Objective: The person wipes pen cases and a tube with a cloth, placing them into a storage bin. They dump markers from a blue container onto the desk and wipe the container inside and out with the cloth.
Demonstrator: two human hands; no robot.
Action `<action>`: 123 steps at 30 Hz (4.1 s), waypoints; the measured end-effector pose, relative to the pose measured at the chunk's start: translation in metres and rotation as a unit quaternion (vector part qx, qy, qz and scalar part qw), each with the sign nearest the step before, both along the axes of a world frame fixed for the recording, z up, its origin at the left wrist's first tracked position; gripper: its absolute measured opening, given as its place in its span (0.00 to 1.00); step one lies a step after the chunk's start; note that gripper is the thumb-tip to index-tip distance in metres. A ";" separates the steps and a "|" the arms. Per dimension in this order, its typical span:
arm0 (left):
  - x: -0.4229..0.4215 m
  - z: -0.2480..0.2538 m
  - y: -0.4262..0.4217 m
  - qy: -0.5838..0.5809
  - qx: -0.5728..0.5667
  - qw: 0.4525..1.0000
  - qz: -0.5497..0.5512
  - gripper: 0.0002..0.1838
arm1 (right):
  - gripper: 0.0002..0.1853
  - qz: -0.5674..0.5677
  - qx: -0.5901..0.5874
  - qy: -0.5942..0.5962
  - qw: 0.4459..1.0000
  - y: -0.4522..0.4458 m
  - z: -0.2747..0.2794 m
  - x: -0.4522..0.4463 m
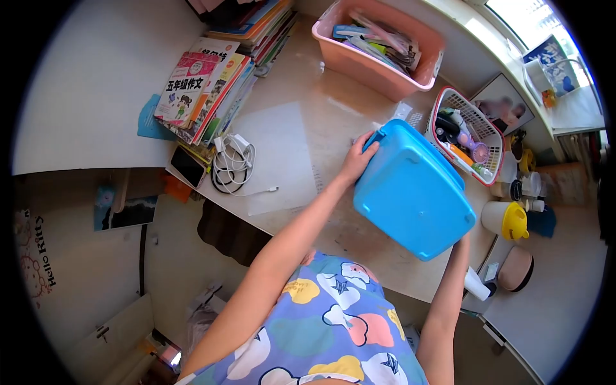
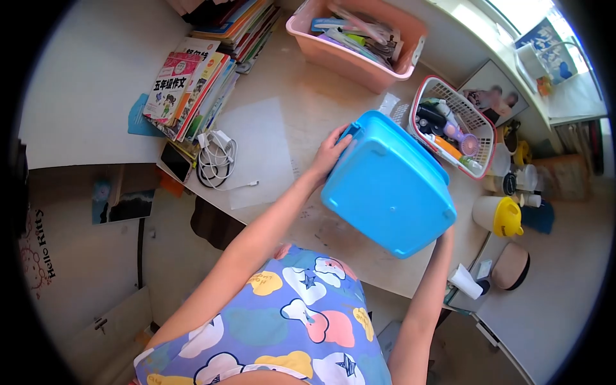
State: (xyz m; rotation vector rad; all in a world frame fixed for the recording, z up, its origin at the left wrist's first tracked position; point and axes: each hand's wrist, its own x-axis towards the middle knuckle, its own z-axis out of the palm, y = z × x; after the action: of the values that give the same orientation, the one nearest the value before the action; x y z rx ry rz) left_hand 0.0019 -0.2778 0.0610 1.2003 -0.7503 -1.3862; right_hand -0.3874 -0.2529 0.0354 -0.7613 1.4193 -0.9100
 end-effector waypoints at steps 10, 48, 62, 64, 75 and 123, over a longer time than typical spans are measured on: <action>0.051 0.004 0.073 0.067 0.001 0.998 -0.002 0.26 | 0.25 0.049 -0.022 0.267 0.962 0.046 0.077 0.089; 0.199 0.032 0.412 0.146 -0.031 0.934 0.324 0.42 | 0.11 0.285 -0.624 0.002 0.728 0.203 0.053 0.395; 0.157 -0.107 0.600 0.045 -0.078 0.870 0.485 0.42 | 0.15 0.410 -0.599 -0.031 0.687 0.337 -0.089 0.380; 0.169 -0.126 0.606 0.045 -0.092 0.869 0.483 0.42 | 0.14 0.440 -0.585 -0.036 0.681 0.356 -0.093 0.365; 0.196 -0.189 0.661 0.040 -0.151 0.829 0.536 0.41 | 0.30 0.466 -0.479 -0.025 0.744 0.379 -0.115 0.382; 0.241 -0.277 0.588 -0.205 0.369 0.507 0.752 0.28 | 0.24 0.484 0.098 0.480 0.725 0.301 -0.649 0.410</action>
State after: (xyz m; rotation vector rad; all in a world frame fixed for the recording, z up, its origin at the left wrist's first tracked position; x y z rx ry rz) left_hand 0.2426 0.3105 -0.2164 2.0063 0.7954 0.2519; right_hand 0.0227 0.0478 -0.6134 -1.7092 1.5750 0.5776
